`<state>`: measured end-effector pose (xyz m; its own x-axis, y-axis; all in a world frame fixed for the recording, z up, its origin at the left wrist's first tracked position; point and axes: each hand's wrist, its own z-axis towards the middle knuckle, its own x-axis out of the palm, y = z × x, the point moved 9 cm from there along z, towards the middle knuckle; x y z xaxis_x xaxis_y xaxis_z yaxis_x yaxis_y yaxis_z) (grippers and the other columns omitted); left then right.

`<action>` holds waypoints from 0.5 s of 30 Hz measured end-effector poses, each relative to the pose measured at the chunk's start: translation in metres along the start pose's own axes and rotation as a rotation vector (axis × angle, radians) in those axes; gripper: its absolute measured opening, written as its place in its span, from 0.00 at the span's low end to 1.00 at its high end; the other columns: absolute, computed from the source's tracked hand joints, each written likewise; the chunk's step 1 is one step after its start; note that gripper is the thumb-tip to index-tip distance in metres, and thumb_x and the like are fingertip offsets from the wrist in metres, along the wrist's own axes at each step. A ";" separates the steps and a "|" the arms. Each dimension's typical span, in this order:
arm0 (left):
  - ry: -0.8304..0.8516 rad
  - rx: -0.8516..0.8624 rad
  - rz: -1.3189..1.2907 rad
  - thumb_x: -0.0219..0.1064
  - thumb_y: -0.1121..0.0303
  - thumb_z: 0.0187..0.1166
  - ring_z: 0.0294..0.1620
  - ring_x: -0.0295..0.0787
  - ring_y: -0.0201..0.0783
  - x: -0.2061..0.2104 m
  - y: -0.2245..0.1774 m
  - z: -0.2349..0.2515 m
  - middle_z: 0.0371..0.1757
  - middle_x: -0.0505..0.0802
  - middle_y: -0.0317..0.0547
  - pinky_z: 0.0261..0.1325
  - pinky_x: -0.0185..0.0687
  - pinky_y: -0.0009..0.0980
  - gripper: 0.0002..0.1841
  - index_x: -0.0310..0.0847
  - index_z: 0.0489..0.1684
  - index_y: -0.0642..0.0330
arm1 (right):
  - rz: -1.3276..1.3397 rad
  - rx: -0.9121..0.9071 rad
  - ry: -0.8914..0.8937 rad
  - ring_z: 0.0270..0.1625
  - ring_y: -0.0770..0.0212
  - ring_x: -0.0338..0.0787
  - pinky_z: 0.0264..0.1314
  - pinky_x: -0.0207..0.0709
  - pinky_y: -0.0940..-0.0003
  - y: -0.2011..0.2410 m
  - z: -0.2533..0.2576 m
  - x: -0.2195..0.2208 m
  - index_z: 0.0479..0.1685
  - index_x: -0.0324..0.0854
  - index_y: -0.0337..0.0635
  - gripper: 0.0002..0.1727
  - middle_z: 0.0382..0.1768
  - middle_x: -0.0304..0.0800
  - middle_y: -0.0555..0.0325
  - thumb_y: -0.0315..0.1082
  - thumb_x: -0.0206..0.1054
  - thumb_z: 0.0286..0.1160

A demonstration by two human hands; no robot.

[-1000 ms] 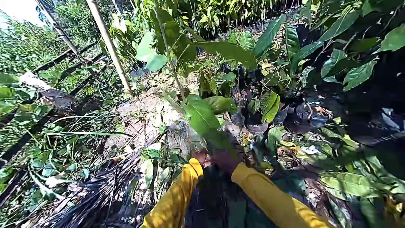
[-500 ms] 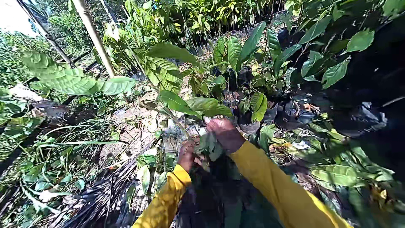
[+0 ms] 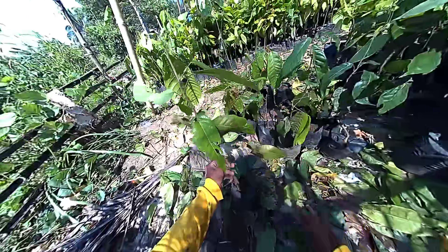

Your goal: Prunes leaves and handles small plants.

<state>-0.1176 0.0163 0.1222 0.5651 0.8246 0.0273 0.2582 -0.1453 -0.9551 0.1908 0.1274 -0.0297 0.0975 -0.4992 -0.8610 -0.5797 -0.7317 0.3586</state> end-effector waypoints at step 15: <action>-0.023 -0.055 0.077 0.48 0.71 0.94 0.28 0.91 0.43 -0.006 0.003 0.008 0.42 0.92 0.56 0.31 0.90 0.39 0.15 0.75 0.62 0.72 | -0.229 0.017 0.165 0.80 0.23 0.70 0.75 0.63 0.23 -0.038 -0.017 -0.009 0.93 0.56 0.54 0.61 0.80 0.69 0.26 0.55 0.85 0.51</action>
<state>-0.1268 0.0151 0.1172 0.5673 0.8218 -0.0526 0.2575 -0.2377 -0.9366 0.2256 0.1516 -0.0294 0.3572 -0.3917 -0.8479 -0.5411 -0.8268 0.1539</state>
